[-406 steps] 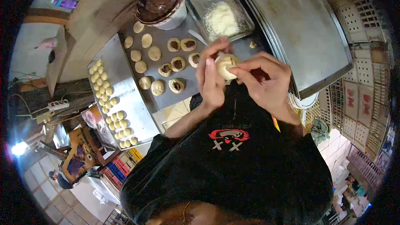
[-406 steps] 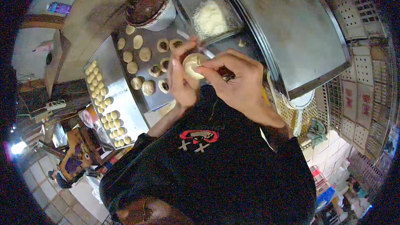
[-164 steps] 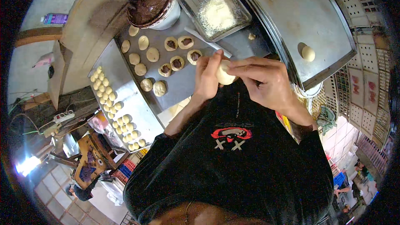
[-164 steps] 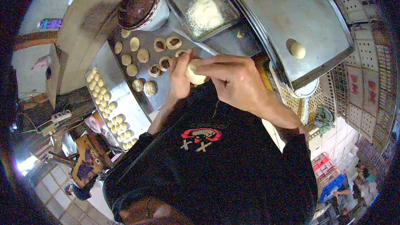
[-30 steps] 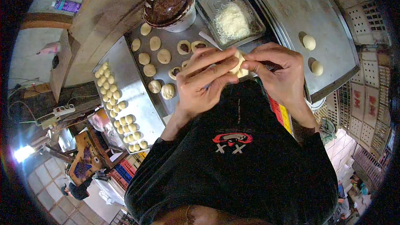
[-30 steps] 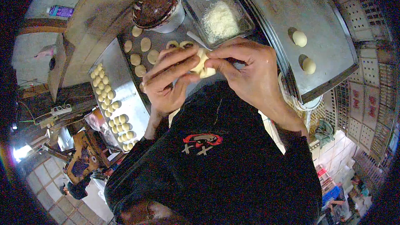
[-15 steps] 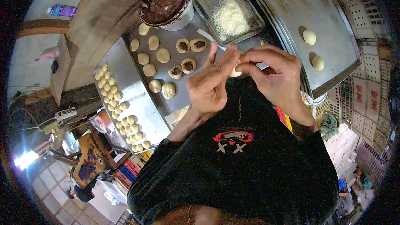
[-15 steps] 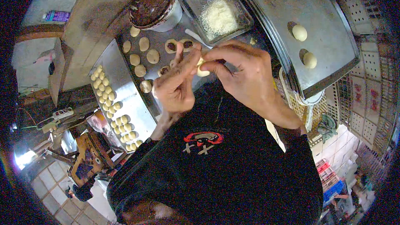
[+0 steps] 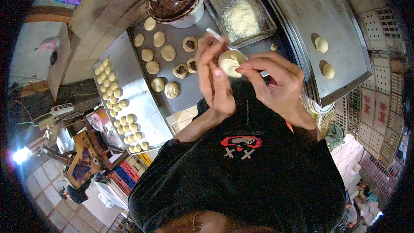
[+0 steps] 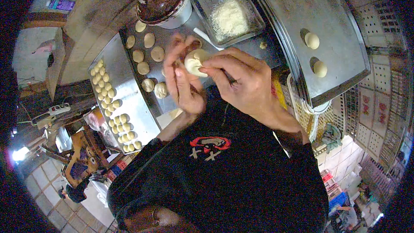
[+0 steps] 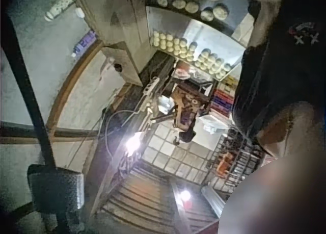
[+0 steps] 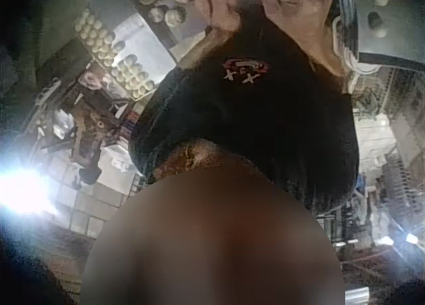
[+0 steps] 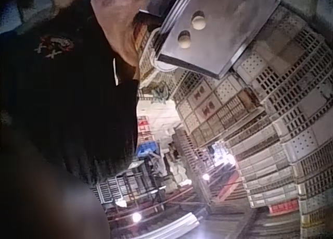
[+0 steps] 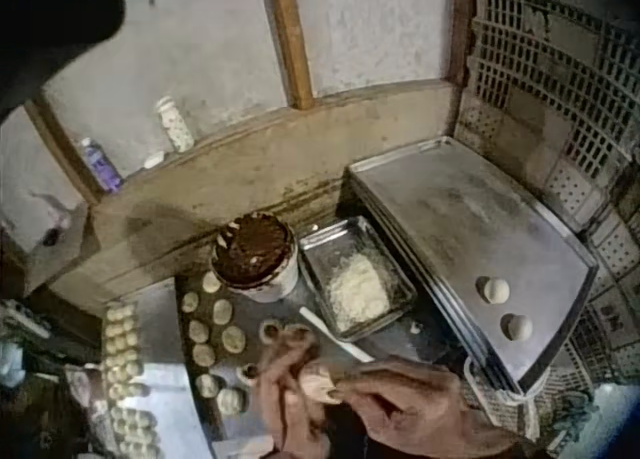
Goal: Rolling out small dough balls and filling them with chocolate or cream using a spoon before shaping them.
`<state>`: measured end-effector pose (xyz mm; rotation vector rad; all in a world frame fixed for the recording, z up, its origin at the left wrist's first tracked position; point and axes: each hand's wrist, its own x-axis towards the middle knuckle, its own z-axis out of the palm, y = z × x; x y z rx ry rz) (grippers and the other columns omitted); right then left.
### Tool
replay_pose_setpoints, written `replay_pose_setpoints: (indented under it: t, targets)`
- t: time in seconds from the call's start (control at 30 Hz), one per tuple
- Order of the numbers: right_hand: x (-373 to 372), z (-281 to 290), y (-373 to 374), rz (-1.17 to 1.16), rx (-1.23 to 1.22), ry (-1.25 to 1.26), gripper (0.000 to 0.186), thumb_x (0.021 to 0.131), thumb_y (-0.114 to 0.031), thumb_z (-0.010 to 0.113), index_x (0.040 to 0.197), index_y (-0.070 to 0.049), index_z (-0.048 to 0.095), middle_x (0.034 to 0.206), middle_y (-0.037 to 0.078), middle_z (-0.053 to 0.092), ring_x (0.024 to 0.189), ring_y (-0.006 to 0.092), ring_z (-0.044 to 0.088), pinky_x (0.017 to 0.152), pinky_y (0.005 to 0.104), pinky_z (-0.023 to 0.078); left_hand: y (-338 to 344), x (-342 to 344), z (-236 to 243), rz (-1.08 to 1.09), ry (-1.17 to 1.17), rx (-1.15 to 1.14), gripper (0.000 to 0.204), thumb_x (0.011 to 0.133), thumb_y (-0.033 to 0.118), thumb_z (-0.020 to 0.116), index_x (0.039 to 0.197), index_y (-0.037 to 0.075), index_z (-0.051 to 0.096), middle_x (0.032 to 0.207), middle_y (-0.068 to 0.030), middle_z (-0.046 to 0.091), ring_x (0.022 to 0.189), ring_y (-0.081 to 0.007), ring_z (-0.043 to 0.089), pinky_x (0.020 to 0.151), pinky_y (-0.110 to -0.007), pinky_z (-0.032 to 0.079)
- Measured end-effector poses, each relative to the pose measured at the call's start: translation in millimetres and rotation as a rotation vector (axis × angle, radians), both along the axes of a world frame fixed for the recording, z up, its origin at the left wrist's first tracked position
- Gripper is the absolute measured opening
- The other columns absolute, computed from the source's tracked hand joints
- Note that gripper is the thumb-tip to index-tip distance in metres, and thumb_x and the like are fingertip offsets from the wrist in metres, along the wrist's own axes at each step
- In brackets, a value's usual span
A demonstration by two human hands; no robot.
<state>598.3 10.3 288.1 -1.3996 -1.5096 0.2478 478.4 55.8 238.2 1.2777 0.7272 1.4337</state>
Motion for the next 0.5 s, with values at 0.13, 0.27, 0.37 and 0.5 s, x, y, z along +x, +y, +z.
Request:
replay_pose_setpoints:
  t: [0.13, 0.27, 0.37, 0.5]
  targets:
    - [-6.1, -5.1, 0.1, 0.081, -0.161, 0.149, 0.013, 0.072, -0.004, 0.076, 0.084, -0.007, 0.07, 0.082, 0.007, 0.067, 0.075, 0.0233, 0.067, 0.062, 0.0312, 0.053, 0.5, -3.6, -9.3, -0.213, -0.192, -0.515, 0.052, 0.101, 0.042, 0.035, 0.107, -0.004, 0.056, 0.086, -0.009, 0.062, 0.075, -0.0144, 0.059, 0.066, -0.028, 0.047]
    - [-1.6, -8.6, -2.9, 0.175, -0.199, -0.001, 0.014, 0.07, -0.005, 0.077, 0.082, -0.007, 0.071, 0.095, 0.008, 0.065, 0.084, 0.0243, 0.066, 0.071, 0.0328, 0.054, 10.9, -14.4, -11.8, -0.227, 0.118, -0.636, 0.053, 0.099, 0.046, 0.044, 0.086, -0.001, 0.064, 0.077, -0.0063, 0.064, 0.069, -0.012, 0.059, 0.06, -0.026, 0.046]
    - [-1.0, -10.1, -6.5, 0.261, -0.204, -0.054, 0.017, 0.069, -0.001, 0.075, 0.085, -0.006, 0.07, 0.097, 0.009, 0.065, 0.087, 0.0252, 0.066, 0.075, 0.0358, 0.055, 14.0, -19.6, -13.0, -0.26, 0.179, -0.688, 0.051, 0.099, 0.043, 0.046, 0.087, -0.003, 0.065, 0.076, -0.0076, 0.065, 0.067, -0.0128, 0.059, 0.06, -0.027, 0.047]
    - [-7.3, -9.8, -1.1, 0.31, -0.189, -0.053, 0.024, 0.072, 0.008, 0.065, 0.091, -0.005, 0.068, 0.094, 0.009, 0.066, 0.083, 0.0293, 0.067, 0.073, 0.0372, 0.056, 20.7, -34.8, -18.3, -0.364, 0.271, -0.552, 0.048, 0.098, 0.043, 0.049, 0.093, -0.003, 0.063, 0.084, -0.0099, 0.065, 0.074, -0.0135, 0.059, 0.065, -0.028, 0.047]
